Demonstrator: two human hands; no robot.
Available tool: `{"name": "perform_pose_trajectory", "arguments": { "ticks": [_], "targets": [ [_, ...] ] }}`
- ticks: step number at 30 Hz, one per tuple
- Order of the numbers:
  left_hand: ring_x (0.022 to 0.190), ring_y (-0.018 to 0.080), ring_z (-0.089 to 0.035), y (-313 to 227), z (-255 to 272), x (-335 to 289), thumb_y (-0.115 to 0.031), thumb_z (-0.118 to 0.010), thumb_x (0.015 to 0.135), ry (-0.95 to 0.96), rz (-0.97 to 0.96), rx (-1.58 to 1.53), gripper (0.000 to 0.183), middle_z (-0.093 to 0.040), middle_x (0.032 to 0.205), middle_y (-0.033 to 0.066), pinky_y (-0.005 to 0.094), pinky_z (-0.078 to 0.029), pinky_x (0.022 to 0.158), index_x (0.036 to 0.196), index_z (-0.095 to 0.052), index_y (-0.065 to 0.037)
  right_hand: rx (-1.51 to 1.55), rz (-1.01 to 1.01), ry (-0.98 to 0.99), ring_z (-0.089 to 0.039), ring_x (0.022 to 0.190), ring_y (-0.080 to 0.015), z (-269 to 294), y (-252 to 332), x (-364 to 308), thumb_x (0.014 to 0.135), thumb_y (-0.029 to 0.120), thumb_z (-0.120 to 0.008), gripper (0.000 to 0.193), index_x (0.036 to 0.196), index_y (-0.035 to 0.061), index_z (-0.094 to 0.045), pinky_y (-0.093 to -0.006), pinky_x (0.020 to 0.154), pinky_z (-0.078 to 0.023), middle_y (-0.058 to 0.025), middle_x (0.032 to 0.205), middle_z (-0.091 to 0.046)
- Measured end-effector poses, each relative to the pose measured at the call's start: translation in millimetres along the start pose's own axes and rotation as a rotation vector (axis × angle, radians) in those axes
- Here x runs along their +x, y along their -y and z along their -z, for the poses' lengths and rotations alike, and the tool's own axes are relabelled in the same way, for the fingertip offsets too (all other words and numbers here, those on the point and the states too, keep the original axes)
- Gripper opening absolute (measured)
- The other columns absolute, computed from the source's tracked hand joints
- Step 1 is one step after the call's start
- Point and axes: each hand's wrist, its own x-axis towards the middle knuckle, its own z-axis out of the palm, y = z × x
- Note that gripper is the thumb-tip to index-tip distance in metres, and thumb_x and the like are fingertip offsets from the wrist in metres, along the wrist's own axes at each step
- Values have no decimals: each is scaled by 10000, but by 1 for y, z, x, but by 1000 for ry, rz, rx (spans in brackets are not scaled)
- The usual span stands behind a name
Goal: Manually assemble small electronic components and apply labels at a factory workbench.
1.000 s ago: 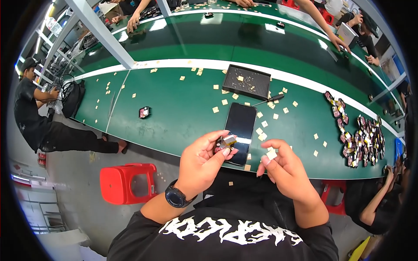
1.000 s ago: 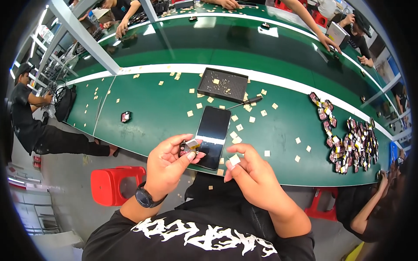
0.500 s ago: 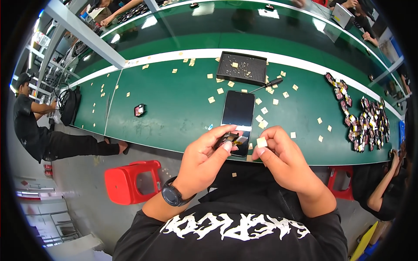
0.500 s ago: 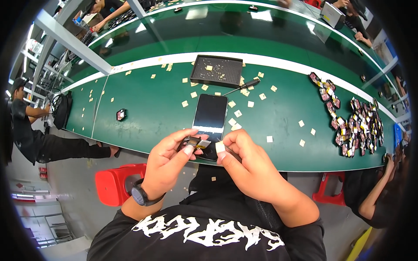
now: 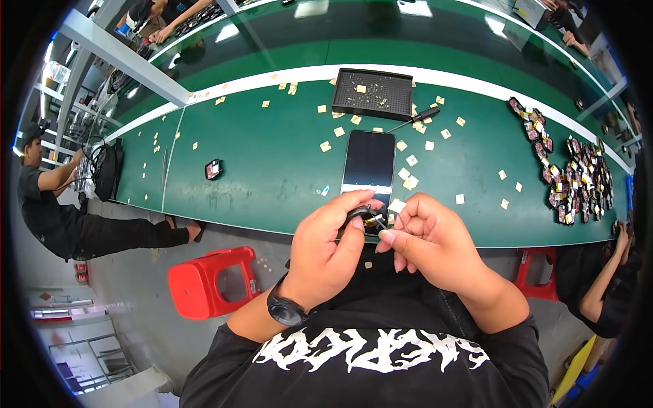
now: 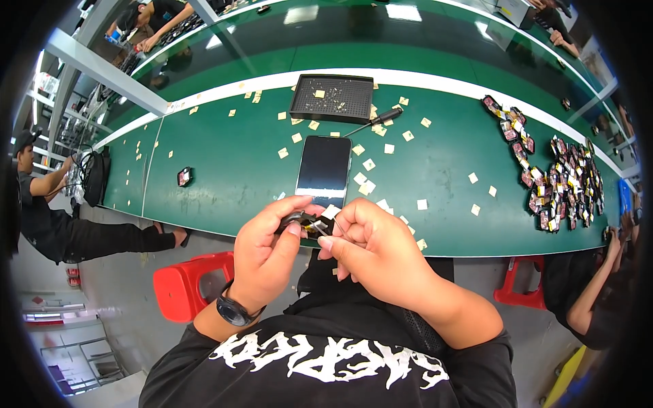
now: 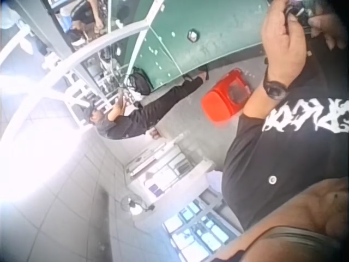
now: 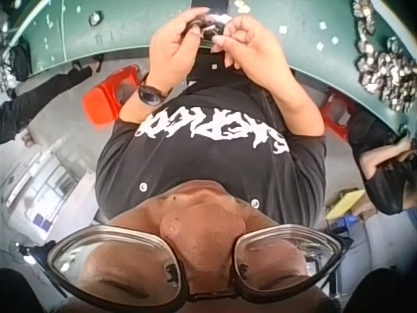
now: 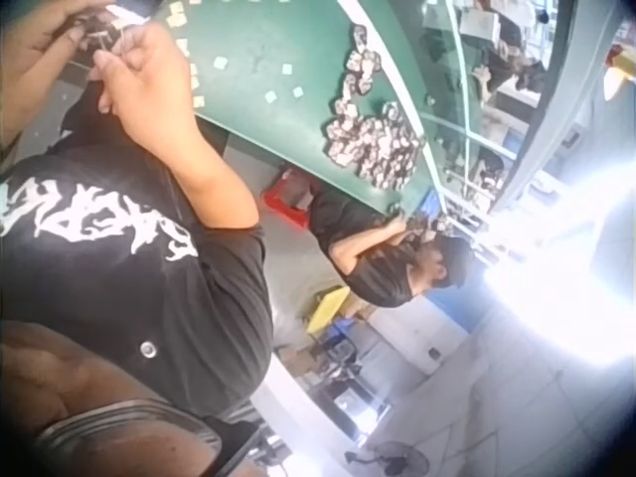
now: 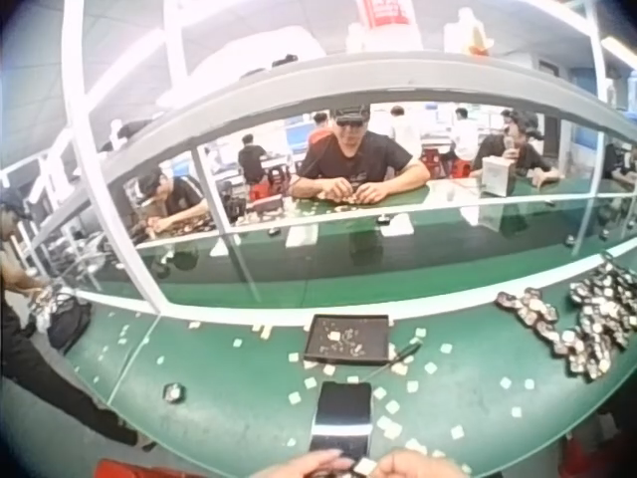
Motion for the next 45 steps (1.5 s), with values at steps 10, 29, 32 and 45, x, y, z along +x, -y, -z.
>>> {"name": "perform_pose_trajectory", "arguments": {
  "ticks": [10,29,32,45],
  "targets": [
    [885,121,-656,-10,3,2,-56,-503,1014,96,-5,118,326,-714,1126,140,268,-533,801,1307,-584,62,137,-30,15,-621,578,-71,7,-8,5,964,85,-667,171,954,45,-501,-204,472,-443,-92,815,-716],
    [753,85,-589,-5,15,-1,-49,-496,1002,185,391,-546,448,-680,1169,179,206,-454,604,1431,-461,74,99,221,46,-628,742,-52,10,-23,8,911,52,-740,231,1053,-18,-572,-203,594,-484,-71,880,-686],
    [766,86,-595,-7,9,-2,-31,-495,999,139,366,-440,449,-674,1180,175,204,-467,617,1435,-460,70,201,144,9,-606,718,-38,7,-29,11,903,61,-750,303,1136,-59,-599,-194,595,-473,-45,864,-689],
    [772,76,-601,1,-6,0,-25,-497,1007,49,139,-139,405,-654,1182,119,202,-488,646,1405,-511,47,258,-83,65,-587,718,-13,15,-18,15,928,104,-717,201,1061,-37,-663,-163,615,-435,-14,835,-687]
  ]
}}
